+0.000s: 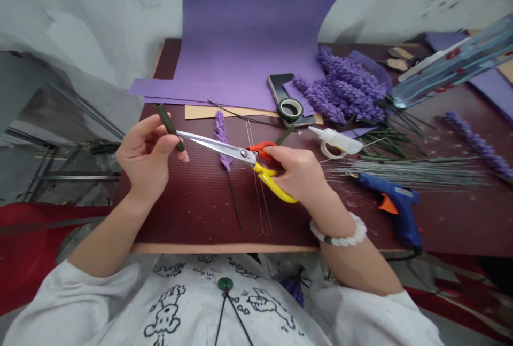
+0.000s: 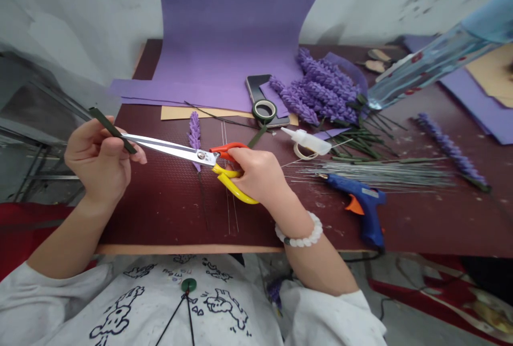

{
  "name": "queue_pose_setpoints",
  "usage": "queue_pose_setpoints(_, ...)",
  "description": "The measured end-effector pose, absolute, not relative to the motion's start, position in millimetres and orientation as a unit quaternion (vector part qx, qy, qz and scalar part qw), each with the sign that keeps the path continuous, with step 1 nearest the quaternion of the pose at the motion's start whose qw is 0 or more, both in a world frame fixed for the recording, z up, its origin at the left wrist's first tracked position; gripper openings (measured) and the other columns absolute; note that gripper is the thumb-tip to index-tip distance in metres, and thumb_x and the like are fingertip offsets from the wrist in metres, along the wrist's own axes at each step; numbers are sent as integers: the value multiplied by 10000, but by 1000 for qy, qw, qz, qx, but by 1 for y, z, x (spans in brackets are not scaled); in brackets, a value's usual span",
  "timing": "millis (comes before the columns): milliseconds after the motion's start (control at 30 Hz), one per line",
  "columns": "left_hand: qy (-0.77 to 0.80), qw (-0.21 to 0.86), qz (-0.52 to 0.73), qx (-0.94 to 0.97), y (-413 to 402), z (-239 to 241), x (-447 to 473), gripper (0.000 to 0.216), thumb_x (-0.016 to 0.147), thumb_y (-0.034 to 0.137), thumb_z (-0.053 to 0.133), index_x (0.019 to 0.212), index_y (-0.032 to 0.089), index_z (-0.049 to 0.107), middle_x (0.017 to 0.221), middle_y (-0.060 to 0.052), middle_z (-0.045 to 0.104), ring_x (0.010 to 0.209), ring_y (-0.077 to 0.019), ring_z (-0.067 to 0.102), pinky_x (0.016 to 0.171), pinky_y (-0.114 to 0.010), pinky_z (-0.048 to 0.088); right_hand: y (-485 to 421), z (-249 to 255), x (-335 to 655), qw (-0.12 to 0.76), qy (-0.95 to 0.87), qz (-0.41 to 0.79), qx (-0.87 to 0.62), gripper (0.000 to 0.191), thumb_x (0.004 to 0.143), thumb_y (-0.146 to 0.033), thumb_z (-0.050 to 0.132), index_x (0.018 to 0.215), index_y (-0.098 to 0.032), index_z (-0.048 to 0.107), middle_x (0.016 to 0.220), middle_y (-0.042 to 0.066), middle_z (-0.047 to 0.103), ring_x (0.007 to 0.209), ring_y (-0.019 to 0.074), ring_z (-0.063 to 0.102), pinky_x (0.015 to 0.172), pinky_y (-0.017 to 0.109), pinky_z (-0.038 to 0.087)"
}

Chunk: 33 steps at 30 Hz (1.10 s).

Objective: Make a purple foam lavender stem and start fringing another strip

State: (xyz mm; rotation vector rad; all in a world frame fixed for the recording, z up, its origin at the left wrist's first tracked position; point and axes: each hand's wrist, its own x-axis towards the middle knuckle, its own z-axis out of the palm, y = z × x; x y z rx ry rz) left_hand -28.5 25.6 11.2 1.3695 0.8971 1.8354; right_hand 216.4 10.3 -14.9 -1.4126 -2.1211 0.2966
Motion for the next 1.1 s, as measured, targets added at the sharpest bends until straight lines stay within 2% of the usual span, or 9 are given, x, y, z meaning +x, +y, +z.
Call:
queue_pose_setpoints(167,338,356,712,503,25,14,-27,259,652,408,798,859,278,710,621,73,646,436,-85,590,389,-229,496,7,-15,215,265,-805,55,-528,279,775,-386,461,588,-200,549,510,38,574,454,120,433,502,262,299)
queue_pose_setpoints(300,339,370,709,496,25,17,-26,256,677,418,777,860,254,703,588,62,637,421,-85,570,368,-219,476,6,-16,212,251,-808,38,-532,311,793,-394,435,568,-204,538,488,39,567,444,125,439,495,264,286)
queue_pose_setpoints(500,311,400,707,493,24,23,-24,252,706,341,777,936,294,683,577,80,608,403,-67,516,370,-197,462,13,-20,217,270,-788,1,-553,238,769,-398,497,710,-188,594,636,70,656,541,164,546,533,274,354)
queue_pose_setpoints(600,329,438,697,463,26,24,-26,178,722,331,766,853,245,680,584,61,598,427,-59,508,398,-185,475,16,-21,220,293,-776,13,-559,178,745,-349,530,786,-185,584,707,70,660,591,171,565,570,283,402)
queue_pose_setpoints(733,351,531,659,400,30,24,-30,63,800,232,668,851,197,681,644,40,603,499,-42,541,541,-184,555,18,-19,222,329,-746,47,-578,202,723,-284,525,906,-200,541,837,78,656,704,198,586,645,317,452)
queue_pose_setpoints(833,360,588,621,374,30,23,-33,108,792,156,623,876,183,685,722,28,627,588,-34,589,706,-194,585,19,-18,224,350,-734,49,-581,293,714,-253,515,1003,-204,500,929,91,641,763,213,582,694,347,467)
queue_pose_setpoints(900,359,606,610,363,29,22,-32,137,764,136,648,886,182,689,744,31,634,609,-28,595,770,-205,582,19,-17,225,348,-728,37,-589,297,710,-243,519,1003,-204,495,898,84,633,742,214,576,684,349,465)
queue_pose_setpoints(967,354,610,608,365,28,21,-30,141,736,163,707,874,184,699,706,39,629,581,-27,583,735,-208,588,19,-16,226,334,-730,21,-596,287,709,-231,520,995,-197,513,868,82,637,728,213,581,673,343,461)
queue_pose_setpoints(1100,346,560,641,394,32,14,-29,182,632,302,823,736,192,722,632,45,636,501,-39,560,532,-179,550,18,-17,227,299,-750,-4,-591,240,720,-264,544,938,-175,586,804,72,667,686,196,600,626,303,444)
